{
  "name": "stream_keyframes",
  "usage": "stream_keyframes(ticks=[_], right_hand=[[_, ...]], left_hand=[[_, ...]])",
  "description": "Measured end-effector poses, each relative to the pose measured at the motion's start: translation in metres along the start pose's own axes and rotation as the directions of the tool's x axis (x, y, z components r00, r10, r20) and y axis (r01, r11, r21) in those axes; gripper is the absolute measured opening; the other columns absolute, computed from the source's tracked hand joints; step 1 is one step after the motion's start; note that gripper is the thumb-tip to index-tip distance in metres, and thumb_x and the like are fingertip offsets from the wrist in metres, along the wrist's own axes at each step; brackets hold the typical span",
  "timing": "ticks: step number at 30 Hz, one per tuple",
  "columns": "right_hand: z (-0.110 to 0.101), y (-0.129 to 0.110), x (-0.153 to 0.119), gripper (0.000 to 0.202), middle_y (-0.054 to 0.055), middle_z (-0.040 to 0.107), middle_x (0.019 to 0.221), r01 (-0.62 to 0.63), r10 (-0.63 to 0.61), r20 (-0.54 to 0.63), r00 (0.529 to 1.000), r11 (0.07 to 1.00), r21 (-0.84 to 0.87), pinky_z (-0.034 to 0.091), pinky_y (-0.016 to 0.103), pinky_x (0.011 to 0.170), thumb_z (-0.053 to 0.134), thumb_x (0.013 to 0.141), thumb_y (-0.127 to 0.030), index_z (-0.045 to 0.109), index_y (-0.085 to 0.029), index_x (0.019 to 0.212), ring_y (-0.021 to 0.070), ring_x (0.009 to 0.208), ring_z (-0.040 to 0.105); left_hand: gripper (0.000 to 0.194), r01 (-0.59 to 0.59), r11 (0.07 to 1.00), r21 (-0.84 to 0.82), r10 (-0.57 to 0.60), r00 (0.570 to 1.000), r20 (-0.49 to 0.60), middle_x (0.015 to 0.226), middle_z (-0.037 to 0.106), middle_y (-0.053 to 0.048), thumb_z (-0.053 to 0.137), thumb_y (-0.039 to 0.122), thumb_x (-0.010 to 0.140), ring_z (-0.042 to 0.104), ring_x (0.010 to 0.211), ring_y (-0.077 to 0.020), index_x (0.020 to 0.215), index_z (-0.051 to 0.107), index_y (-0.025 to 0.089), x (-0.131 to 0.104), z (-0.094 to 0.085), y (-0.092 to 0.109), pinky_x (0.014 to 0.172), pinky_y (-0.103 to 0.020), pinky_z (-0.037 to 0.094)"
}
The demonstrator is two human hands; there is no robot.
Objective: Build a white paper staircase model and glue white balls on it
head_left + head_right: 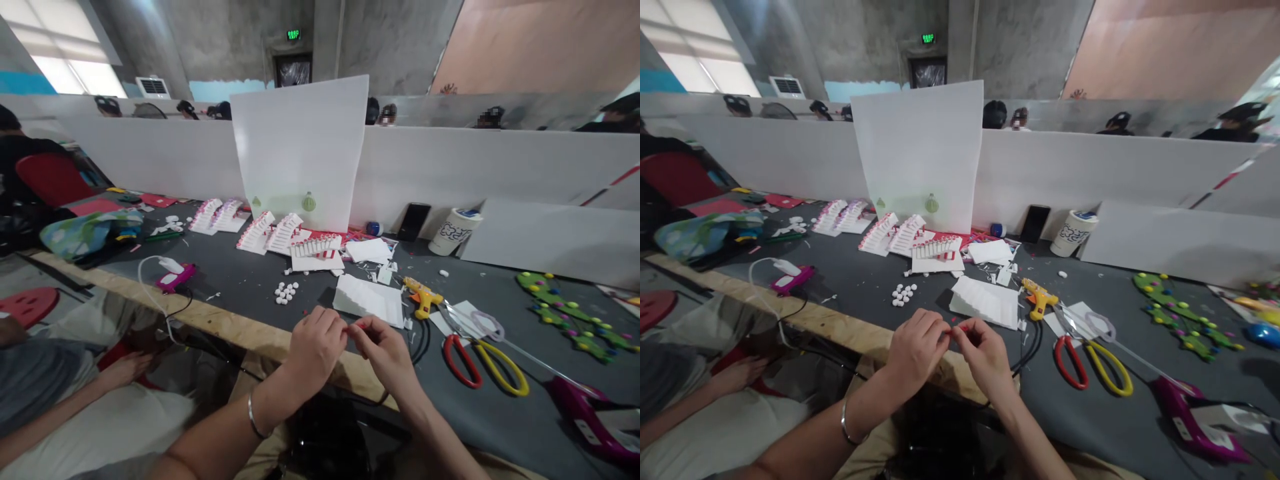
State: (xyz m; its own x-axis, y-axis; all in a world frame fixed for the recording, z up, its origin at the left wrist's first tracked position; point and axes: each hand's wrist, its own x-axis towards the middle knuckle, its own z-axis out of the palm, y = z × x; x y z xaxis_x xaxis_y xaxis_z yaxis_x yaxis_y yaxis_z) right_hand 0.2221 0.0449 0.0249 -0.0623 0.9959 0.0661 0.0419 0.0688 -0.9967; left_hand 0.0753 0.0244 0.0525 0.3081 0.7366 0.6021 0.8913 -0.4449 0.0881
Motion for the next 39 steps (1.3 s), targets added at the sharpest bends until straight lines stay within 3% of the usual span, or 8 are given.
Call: stream_keyframes(ticks=[5, 9, 21, 24, 27, 33, 39], right_hand=[[-0.001, -0.003, -0.001, 0.041, -0.004, 0.054, 0.051, -0.032, 0.028, 0.039, 0.999, 0.995, 0.09, 0.037, 0.024, 0.045, 0.072, 0.07, -0.059, 0.063, -0.019, 0.074, 0.0102, 0.046, 0.046], [-0.001, -0.004, -0.002, 0.038, -0.002, 0.057, 0.056, 0.006, -0.014, 0.07, 0.997, 0.994, 0.105, 0.041, 0.024, 0.048, 0.073, 0.072, -0.056, 0.065, -0.019, 0.076, 0.0108, 0.049, 0.049], [-0.012, 0.005, -0.003, 0.026, 0.004, 0.068, 0.079, 0.239, -0.225, 0.125, 0.966, 0.965, -0.111, 0.049, 0.026, 0.061, 0.064, 0.084, -0.047, 0.068, -0.021, 0.087, 0.0151, 0.067, 0.06], [-0.009, 0.005, -0.003, 0.029, 0.005, 0.07, 0.083, 0.222, -0.215, 0.099, 0.972, 0.972, -0.073, 0.052, 0.028, 0.067, 0.068, 0.079, -0.048, 0.067, -0.022, 0.091, 0.0177, 0.074, 0.063], [-0.008, 0.004, -0.002, 0.031, 0.003, 0.068, 0.075, 0.172, -0.166, 0.086, 0.982, 0.982, -0.073, 0.049, 0.026, 0.059, 0.07, 0.076, -0.05, 0.066, -0.021, 0.085, 0.0153, 0.065, 0.06], [-0.01, 0.002, -0.002, 0.034, -0.001, 0.056, 0.059, 0.109, -0.102, 0.11, 0.989, 0.992, -0.061, 0.04, 0.023, 0.048, 0.067, 0.078, -0.054, 0.066, -0.02, 0.077, 0.011, 0.052, 0.047], [-0.015, 0.0, -0.002, 0.021, 0.003, 0.066, 0.071, 0.264, -0.24, 0.155, 0.958, 0.952, -0.153, 0.047, 0.026, 0.057, 0.065, 0.082, -0.042, 0.068, -0.021, 0.079, 0.0146, 0.061, 0.058]], left_hand=[[0.011, 0.064, 0.988, -0.137, -0.075, 0.994, -0.077, 0.083, 0.065, -0.001, 0.068, 0.013, 0.079, 0.057, 0.082, -0.0175, 0.082, 0.06, 0.02, -0.002, 0.001, -0.003, 0.068, -0.03, 0.044], [0.014, 0.094, 0.972, -0.216, -0.106, 0.993, -0.043, 0.084, 0.067, 0.0, 0.072, 0.015, 0.077, 0.058, 0.083, -0.0182, 0.082, 0.06, 0.02, -0.002, -0.001, -0.007, 0.069, -0.03, 0.045], [0.014, 0.089, 0.978, -0.19, -0.079, 0.995, 0.061, 0.084, 0.065, -0.001, 0.072, 0.016, 0.078, 0.056, 0.084, -0.0183, 0.081, 0.059, 0.02, -0.001, -0.006, -0.009, 0.069, -0.031, 0.044], [0.011, 0.06, 0.989, -0.134, -0.056, 0.998, 0.035, 0.084, 0.064, -0.001, 0.069, 0.015, 0.08, 0.056, 0.085, -0.019, 0.082, 0.059, 0.02, -0.001, -0.006, -0.007, 0.07, -0.032, 0.043], [0.008, 0.045, 0.992, -0.116, -0.041, 0.998, 0.036, 0.083, 0.063, -0.002, 0.066, 0.014, 0.083, 0.056, 0.085, -0.0191, 0.082, 0.06, 0.019, 0.0, -0.006, -0.006, 0.071, -0.032, 0.043], [0.01, 0.13, 0.931, -0.342, -0.083, 0.985, 0.149, 0.086, 0.066, -0.001, 0.073, 0.019, 0.079, 0.057, 0.086, -0.0178, 0.082, 0.063, 0.019, 0.004, -0.006, -0.012, 0.074, -0.03, 0.045], [0.002, 0.248, 0.856, -0.454, -0.139, 0.956, 0.26, 0.085, 0.068, 0.0, 0.071, 0.02, 0.08, 0.059, 0.087, -0.017, 0.08, 0.069, 0.021, 0.005, -0.01, -0.019, 0.075, -0.028, 0.045]])
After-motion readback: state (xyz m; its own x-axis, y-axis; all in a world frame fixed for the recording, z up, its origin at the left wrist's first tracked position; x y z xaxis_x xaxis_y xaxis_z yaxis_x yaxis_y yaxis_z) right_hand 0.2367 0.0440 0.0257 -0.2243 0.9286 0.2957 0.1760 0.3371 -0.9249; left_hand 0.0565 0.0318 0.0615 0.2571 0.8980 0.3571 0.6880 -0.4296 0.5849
